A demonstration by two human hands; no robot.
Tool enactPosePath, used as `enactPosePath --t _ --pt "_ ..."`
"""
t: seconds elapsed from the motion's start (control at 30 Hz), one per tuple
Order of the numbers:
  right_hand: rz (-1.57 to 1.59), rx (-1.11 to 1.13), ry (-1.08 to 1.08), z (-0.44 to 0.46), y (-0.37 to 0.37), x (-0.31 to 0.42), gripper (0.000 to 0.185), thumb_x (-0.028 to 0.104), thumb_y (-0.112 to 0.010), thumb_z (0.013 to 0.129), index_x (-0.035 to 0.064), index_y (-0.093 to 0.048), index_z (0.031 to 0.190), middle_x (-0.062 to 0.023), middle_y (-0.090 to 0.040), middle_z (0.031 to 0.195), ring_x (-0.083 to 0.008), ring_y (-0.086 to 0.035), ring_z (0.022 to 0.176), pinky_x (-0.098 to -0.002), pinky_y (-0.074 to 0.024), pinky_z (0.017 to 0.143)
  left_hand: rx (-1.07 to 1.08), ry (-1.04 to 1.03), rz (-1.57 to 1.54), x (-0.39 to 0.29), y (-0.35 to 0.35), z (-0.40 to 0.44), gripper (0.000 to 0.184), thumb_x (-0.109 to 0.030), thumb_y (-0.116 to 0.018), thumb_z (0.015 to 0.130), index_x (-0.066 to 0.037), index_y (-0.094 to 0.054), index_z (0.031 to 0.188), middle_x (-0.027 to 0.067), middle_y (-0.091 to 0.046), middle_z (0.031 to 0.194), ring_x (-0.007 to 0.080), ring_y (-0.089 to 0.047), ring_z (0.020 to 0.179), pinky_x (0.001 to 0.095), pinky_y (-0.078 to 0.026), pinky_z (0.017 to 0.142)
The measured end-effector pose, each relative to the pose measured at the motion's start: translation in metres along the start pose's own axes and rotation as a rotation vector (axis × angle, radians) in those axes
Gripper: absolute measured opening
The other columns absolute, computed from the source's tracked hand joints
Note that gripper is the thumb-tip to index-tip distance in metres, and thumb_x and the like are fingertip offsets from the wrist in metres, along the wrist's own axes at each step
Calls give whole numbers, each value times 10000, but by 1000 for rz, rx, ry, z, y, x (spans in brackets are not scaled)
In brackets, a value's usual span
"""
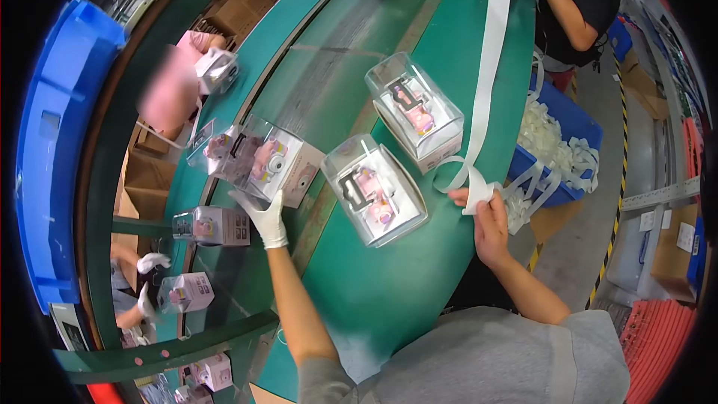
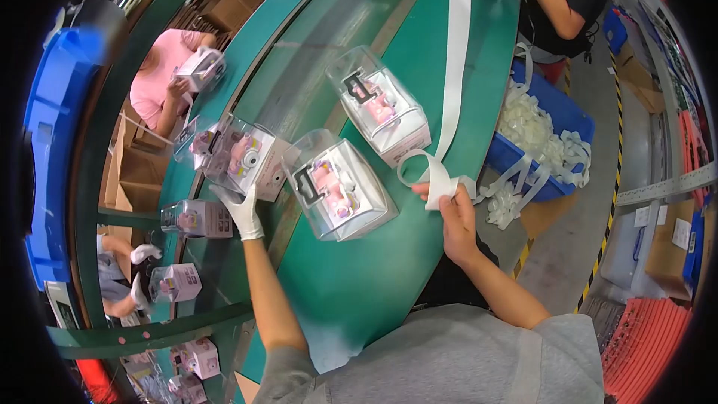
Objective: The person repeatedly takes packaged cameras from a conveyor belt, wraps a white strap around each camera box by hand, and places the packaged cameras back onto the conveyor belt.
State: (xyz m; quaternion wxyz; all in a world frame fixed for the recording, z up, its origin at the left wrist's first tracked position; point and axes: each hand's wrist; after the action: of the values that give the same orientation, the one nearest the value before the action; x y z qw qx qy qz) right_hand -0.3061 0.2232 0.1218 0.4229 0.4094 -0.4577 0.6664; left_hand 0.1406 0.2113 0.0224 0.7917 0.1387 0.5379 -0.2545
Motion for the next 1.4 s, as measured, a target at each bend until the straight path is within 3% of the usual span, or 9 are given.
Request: enactPosePath --t 0.17,0.4,0.73,0.87,1.0,1.07,1.17,1.3,1.4 --pt "30 -59 -87 -22 5 -4 268 169 -414 1074 -14 -490 1254 -189 -663 1225 -227 -594 1082 -343 -434 1008 414 -42 -58 6 -4 32 881 -43 -829 779 -34 -378 1536 201 -447 1522 313 -446 1402 415 -301 1210" --pt "-17 -58 10 -30 4 4 238 148 -409 1068 -10 -477 1232 -182 -664 1173 -231 -600 1025 -344 -457 969 24 8 -189 -57 -2 -9 756 29 -751 771 -38 -465 1468 162 -531 1434 286 -554 1258 396 -422 1112" --pt "32 383 320 -48 -79 90 328 89 -386 1032 -20 -451 1334 -233 -659 1232 -285 -631 1087 -377 -485 980 394 330 -1068 -140 91 -189 812 -519 -399 879 -132 -337 1590 147 -426 1583 340 -462 1414 565 -414 1133" --pt "63 528 7 -51 -102 92 414 63 -396 1035 -34 -419 1437 -223 -586 1393 -281 -602 1155 -367 -484 1014 261 878 -1379 -146 55 -287 870 -444 -552 809 -88 -344 1575 155 -454 1559 306 -493 1370 471 -401 1157" --pt "-6 684 -387 -56 -100 80 447 61 -425 1036 -40 -408 1470 -204 -550 1451 -273 -583 1175 -363 -465 1032 388 885 -1200 -181 60 -310 882 -330 -555 820 -73 -267 1613 167 -380 1610 295 -424 1434 459 -347 1194" --pt "7 689 -458 -65 -102 72 431 67 -456 1033 -41 -430 1450 -189 -560 1433 -254 -578 1173 -353 -454 1031 290 548 -463 -200 54 -288 857 -431 -534 892 -113 -250 1636 139 -374 1626 323 -369 1490 541 -331 1208" --pt "36 681 -519 -78 -107 65 416 73 -487 1030 -41 -451 1429 -174 -570 1414 -235 -572 1171 -343 -444 1029 363 299 -679 -225 49 -254 829 -451 -478 913 -49 -288 1612 186 -376 1608 342 -413 1446 533 -308 1204" --pt "-276 698 -94 -66 -103 73 159 98 -541 1012 22 -574 1148 -91 -599 1082 -203 -510 920 -326 -418 886 799 -97 -134 -215 58 -226 772 -409 -495 914 -14 -372 1566 209 -434 1533 363 -417 1418 505 -337 1178" --pt "-424 703 -17 -67 -102 89 144 85 -541 1006 18 -572 1129 -84 -587 1062 -203 -505 913 -326 -415 889 711 -1 -170 -223 59 -229 766 -481 -466 938 -5 -408 1535 215 -458 1497 370 -435 1390 517 -355 1155"
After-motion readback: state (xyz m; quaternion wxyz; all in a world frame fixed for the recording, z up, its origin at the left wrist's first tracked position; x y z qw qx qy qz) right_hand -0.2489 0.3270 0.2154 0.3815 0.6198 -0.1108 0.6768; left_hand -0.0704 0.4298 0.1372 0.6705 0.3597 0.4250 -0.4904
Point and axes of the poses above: each hand's wrist, its own z-axis towards the middle knuckle, its own y-axis out of the back of the hand, x = y × z
